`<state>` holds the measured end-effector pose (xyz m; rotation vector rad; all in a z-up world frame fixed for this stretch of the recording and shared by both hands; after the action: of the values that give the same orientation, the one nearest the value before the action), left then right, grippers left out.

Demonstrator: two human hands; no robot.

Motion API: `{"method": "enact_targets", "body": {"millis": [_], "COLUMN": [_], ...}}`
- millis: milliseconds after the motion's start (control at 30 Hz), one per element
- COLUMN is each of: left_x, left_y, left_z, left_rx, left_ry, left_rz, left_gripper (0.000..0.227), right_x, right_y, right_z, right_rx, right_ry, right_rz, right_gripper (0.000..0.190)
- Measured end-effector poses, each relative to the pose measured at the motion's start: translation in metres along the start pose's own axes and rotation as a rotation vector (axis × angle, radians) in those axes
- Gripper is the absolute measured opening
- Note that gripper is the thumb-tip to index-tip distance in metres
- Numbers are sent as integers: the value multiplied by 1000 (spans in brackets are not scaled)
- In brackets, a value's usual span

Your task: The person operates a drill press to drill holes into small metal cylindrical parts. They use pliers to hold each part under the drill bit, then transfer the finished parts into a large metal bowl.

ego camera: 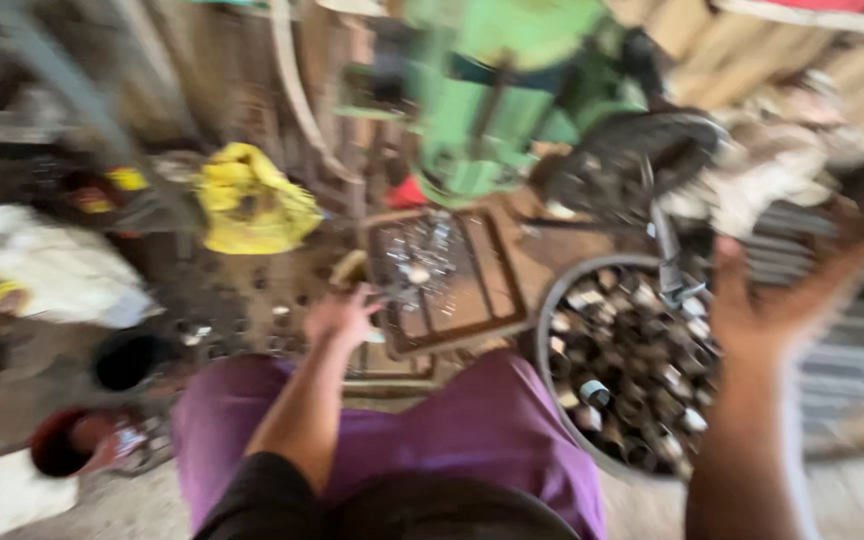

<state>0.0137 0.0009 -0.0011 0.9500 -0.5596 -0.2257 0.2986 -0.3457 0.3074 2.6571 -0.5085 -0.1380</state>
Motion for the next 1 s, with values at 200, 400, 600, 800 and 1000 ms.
{"method": "enact_targets", "body": {"millis": [200,400,600,800,1000], "left_x": [-12,-56,-100,-131,-129], "left_y": [11,26,21,9,8], "left_z": [5,15,11,6,9], "left_rx": [54,126,261,136,130], "left_ry": [-36,86,345,571,440], "left_rz": [-109,-63,-56,-81,249], "left_gripper": [67,51,59,76,58], "right_x": [31,105,121,103,90], "right_y": [23,45,30,11,2], "right_z": [59,164,275,312,314], "right_rx": [9,-438,-885,-1147,-963], "right_ry": [-369,-856,-966,-1073,-1255], "right_rz": [-217,218,412,632,651], "right_gripper": [88,40,42,47,35]}}
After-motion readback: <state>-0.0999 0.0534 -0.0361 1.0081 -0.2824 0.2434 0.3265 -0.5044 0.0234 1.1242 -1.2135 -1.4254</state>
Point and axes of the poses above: each hand's wrist, its own z-axis away from the middle knuckle, its own y-axis out of the back of the hand, x = y × z, the point moved 2 cm from there along -z, towards the middle knuckle, and after that the axes turned 10 degrees about z, right-handed, at the moved point
